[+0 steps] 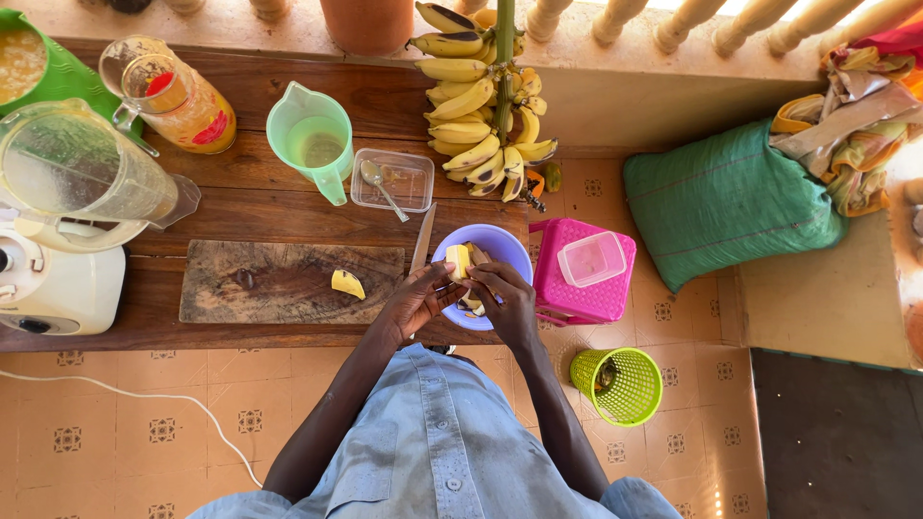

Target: The person operates a blender to mix a yellow-orange liquid, then pours the blended mixture into a green pitcher. Afterward, they peel and cut a banana on a wooden cutting board, placing the pieces into a purple bowl.

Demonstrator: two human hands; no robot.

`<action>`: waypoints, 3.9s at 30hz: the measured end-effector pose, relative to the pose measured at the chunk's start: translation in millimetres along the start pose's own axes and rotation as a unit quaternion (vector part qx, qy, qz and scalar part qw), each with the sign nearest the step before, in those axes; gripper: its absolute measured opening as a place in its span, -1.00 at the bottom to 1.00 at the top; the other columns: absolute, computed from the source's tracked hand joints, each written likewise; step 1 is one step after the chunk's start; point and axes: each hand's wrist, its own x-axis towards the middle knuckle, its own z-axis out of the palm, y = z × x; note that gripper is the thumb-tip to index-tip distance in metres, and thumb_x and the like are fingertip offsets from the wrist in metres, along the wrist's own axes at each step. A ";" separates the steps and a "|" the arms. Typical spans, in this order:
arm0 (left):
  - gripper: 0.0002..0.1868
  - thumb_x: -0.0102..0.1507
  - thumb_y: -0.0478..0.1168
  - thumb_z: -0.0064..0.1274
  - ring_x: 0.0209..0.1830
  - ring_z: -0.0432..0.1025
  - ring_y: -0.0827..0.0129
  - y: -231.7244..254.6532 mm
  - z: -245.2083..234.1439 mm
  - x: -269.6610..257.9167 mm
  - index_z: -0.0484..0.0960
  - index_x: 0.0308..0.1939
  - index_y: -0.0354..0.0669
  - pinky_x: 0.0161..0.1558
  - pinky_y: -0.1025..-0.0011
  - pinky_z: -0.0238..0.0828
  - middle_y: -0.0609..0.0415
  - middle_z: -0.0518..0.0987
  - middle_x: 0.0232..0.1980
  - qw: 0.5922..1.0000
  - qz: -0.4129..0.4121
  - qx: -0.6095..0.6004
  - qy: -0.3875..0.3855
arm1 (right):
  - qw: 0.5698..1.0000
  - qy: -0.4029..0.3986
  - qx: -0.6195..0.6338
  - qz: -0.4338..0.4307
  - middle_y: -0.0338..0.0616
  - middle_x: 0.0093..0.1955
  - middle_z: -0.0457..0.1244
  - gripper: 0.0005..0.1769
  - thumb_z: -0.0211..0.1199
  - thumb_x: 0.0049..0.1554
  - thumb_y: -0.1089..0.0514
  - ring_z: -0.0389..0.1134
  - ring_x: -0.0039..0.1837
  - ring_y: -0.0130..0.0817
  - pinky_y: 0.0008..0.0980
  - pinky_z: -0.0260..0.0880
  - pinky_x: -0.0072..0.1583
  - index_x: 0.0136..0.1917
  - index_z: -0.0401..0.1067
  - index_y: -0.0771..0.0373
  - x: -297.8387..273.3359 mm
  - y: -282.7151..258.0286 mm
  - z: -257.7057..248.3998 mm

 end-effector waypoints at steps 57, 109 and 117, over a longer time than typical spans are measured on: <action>-0.26 0.01 -0.19 0.44 -0.04 0.61 0.21 60.1 -173.3 -67.7 0.51 0.25 -0.16 -0.03 0.21 0.55 -0.06 0.67 0.04 0.655 0.217 0.576 0.439 | 0.945 -0.227 0.156 0.178 -0.15 -0.15 0.43 -0.75 0.31 0.20 0.21 0.46 -0.14 -0.45 -0.43 0.50 -0.06 0.14 0.54 0.31 -21.8 36.5 159.3; -0.26 0.16 -0.01 0.35 0.05 0.59 0.39 53.0 19.7 -13.9 0.49 0.34 -0.23 0.07 0.43 0.55 0.00 0.66 0.09 0.894 0.173 0.412 0.016 | 0.958 -0.049 0.230 0.162 0.00 0.26 0.37 -0.44 0.46 0.11 0.23 0.43 0.29 -0.30 -0.32 0.45 0.33 0.32 0.40 0.43 24.2 12.2 23.2; -0.39 0.19 -0.15 0.35 0.01 0.56 0.42 32.3 4.8 7.7 0.48 0.25 -0.28 0.04 0.43 0.59 -0.02 0.64 0.06 0.946 0.180 0.269 0.015 | 0.925 0.012 0.284 0.251 0.01 0.19 0.39 -0.53 0.39 0.13 0.27 0.45 0.20 -0.30 -0.35 0.54 0.24 0.29 0.43 0.46 -1.5 21.5 4.1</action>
